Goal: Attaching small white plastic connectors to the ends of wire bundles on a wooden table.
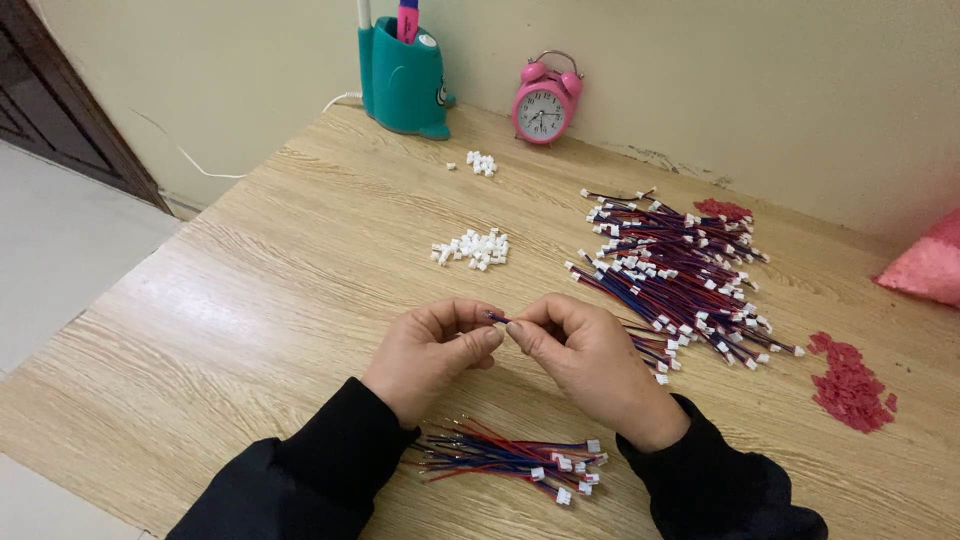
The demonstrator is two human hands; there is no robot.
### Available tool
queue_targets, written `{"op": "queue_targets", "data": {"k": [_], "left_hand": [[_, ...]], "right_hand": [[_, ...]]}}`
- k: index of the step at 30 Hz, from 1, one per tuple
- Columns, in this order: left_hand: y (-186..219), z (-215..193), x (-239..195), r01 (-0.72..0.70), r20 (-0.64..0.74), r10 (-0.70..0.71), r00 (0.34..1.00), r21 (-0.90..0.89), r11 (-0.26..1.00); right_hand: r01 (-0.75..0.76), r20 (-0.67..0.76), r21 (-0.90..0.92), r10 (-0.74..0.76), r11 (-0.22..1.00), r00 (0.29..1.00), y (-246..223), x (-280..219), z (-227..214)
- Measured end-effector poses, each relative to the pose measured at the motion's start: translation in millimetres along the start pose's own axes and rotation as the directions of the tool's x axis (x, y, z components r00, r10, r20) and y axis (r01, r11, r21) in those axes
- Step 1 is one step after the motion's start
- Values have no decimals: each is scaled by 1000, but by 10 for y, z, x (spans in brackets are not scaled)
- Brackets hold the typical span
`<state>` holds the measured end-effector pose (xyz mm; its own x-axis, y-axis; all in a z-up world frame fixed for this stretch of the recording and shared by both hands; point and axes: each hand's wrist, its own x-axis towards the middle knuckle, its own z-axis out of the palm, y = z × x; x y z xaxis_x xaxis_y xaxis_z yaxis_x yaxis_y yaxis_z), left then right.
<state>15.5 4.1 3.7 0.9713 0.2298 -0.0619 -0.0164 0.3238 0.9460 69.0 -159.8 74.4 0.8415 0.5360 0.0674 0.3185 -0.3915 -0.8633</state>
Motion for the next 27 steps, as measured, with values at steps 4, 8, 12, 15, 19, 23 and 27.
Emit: {"op": "queue_targets", "data": {"k": [4, 8, 12, 15, 19, 23, 27], "left_hand": [[36, -5, -12, -5, -16, 5, 1000, -3, 1000], [19, -2, 1, 9, -33, -11, 999, -38, 999], [-14, -26, 0, -21, -51, 21, 998, -1, 1000], [-11, -13, 2, -65, -83, 68, 994, 37, 997], [245, 29, -165, -235, -79, 327, 942, 540, 808], [284, 29, -205, -421, 50, 469, 882, 529, 736], [242, 12, -214, -271, 69, 269, 961, 444, 854]], "right_hand": [[-8, -2, -10, 8, 1000, 1000, -19, -18, 2], [2, -10, 11, -2, 1000, 1000, 1, -14, 10], [24, -30, 52, -23, 998, 999, 46, 2, 44], [0, -52, 77, 4, 997, 999, -51, -35, 50], [3, -70, 122, 5, 993, 998, -172, -61, 70], [4, 38, 21, -5, 1000, 999, -210, -83, 16], [-45, 135, -234, 78, 971, 988, -211, -79, -6]]}}
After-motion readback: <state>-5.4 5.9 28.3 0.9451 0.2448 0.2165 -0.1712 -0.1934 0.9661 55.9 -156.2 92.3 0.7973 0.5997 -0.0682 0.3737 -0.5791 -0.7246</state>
